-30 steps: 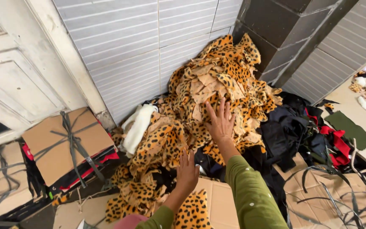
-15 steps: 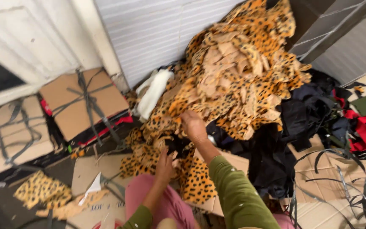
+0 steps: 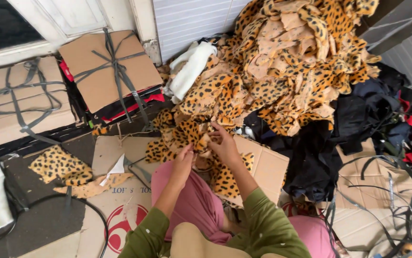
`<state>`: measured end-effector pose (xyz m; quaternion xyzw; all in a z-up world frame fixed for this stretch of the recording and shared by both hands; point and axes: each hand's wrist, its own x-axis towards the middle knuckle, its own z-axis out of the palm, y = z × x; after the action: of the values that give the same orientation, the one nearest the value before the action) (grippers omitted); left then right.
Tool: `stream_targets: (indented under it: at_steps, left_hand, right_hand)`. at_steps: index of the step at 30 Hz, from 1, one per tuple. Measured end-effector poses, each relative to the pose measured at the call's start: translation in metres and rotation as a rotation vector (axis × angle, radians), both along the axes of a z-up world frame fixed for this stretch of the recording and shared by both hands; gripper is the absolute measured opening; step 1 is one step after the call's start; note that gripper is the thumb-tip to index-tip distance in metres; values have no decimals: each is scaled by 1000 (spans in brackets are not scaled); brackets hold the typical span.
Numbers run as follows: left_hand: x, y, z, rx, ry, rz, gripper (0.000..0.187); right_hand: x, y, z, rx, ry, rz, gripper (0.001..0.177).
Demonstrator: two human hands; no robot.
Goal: Sort and arrange leopard-print fabric scraps on a cardboard sheet
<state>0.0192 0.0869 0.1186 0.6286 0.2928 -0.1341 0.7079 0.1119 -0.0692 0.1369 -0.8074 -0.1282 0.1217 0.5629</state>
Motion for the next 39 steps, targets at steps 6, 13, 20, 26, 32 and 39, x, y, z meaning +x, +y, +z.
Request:
stream_targets:
  at_steps: [6,13,20,26,32,39]
  left_hand:
    - [-7,-6,-22,-293,-237,92,62]
    - [-19,-14,-11,-549,-83,190,43]
    - [-40,-28,30,-531,-99,121,42]
    - [-53,-71,48,-617,-99,57,54]
    - [-78,-124,-38,-620,-98,-65,55]
    - [-90,-172,-136,-315,-16,-328,78]
  right_hand:
    - [6,-6,14,84,-124,-266,56]
    - [-91,11,-25,-308,-641,102,36]
    - [-144,-32,40,514,54,-332,24]
    - [-125,-84,-27,884,749,-431,55]
    - [-51,-166,-105,830,595,-506,43]
    - [-5,-227,-114,605,481,-615,58]
